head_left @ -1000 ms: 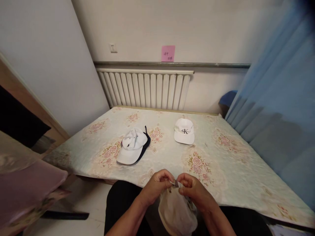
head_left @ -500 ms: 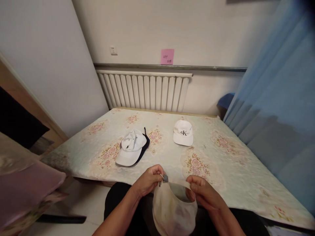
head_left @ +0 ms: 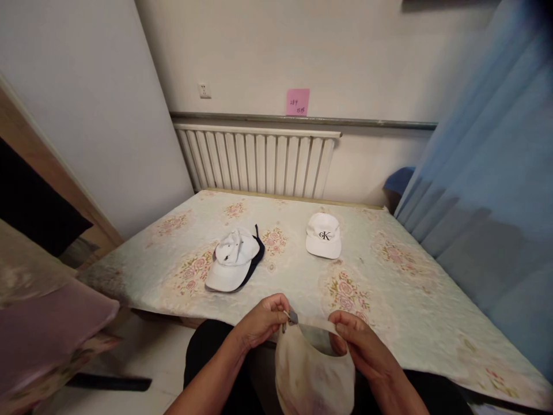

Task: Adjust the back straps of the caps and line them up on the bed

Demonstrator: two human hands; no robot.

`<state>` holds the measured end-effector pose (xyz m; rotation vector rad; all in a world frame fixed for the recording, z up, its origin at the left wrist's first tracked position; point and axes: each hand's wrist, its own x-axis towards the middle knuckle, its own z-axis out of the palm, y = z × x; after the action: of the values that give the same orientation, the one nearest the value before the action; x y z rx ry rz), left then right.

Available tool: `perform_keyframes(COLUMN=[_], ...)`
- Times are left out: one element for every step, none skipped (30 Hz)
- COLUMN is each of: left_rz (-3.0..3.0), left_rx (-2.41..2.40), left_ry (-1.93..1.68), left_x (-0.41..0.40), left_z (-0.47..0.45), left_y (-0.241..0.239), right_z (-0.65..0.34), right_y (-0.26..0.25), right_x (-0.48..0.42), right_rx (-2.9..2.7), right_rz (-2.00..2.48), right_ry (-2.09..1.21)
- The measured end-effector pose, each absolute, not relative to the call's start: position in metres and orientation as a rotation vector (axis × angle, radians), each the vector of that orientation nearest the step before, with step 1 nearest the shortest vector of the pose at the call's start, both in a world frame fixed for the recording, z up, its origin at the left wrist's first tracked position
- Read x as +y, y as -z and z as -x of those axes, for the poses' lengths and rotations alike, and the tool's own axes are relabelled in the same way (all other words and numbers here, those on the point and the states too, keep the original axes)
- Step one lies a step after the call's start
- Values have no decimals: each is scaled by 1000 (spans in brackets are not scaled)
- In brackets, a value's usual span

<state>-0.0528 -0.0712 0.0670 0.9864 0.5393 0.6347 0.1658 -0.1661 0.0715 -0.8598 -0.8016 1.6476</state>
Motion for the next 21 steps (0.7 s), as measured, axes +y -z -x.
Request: perform_keyframes(left_rz=[-989, -991, -992, -991, -990, -987, -983, -977, -971, -966, -963, -962, -964, -970, -981, -995, -1012, -1028, -1043, -1054, -1061], left_rx=[538, 537, 538, 540, 542, 543, 542, 538, 533, 526, 516, 506, 496, 490, 484, 481, 479, 478, 478, 478, 477], left_ry=[-635, -634, -633, -631, -628, -623, -619, -617, -616, -616, -618, -620, -620, -617, -611, -604, -596, -591, -588, -589, -591], left_x=[-71, -71, -72, -72, -72, -73, -73, -74, -75, -76, -77, -79, -80, -81, -82, -83, -84, -84, -85, -85, -85], left_z=[53, 53, 53, 53, 52, 52, 51, 50, 48, 47, 45, 43, 41, 39, 38, 36, 34, 33, 32, 31, 30], left_y=[-67, -66, -66, -65, -65, -65, -66, -66, -68, -69, -71, -72, -74, -75, -76, -76, -76, -75, -74, -73, -72], right_z=[-166, -166, -166, -166, -167, -167, -167, -167, -167, -166, -165, -163, -161, -158, -155, -151, -147, -143, -139, -136, -133], right_y=[-72, -72, -72, -72, -72, -72, -72, -73, -73, -75, -77, -79, -83, -87, -91, -96, -101, -106, -111, -115, -118], right_x=[-167, -167, -167, -168, -168, -167, -167, -166, -165, -163, -162, -160, -159, -158, -158, -158, -158, -159, -160, -161, -162], right_rx=[-807, -815, -824, -836, -853, -874, -897, -916, -932, -949, -968, -998, -1040, -1093, -1153, -1218, -1287, -1355, -1417, -1471, -1517], right_rz=[857, 857, 860, 867, 880, 900, 923, 949, 977, 1005, 1032, 1062, 1100, 1149, 1211, 1284, 1360, 1431, 1490, 1529, 1545], right_ry=[-1649, -1650, -1651, -1650, -1647, -1640, -1628, -1613, -1594, -1574, -1552, -1523, -1485, -1433, -1369, -1298, -1221, -1142, -1069, -1002, -945])
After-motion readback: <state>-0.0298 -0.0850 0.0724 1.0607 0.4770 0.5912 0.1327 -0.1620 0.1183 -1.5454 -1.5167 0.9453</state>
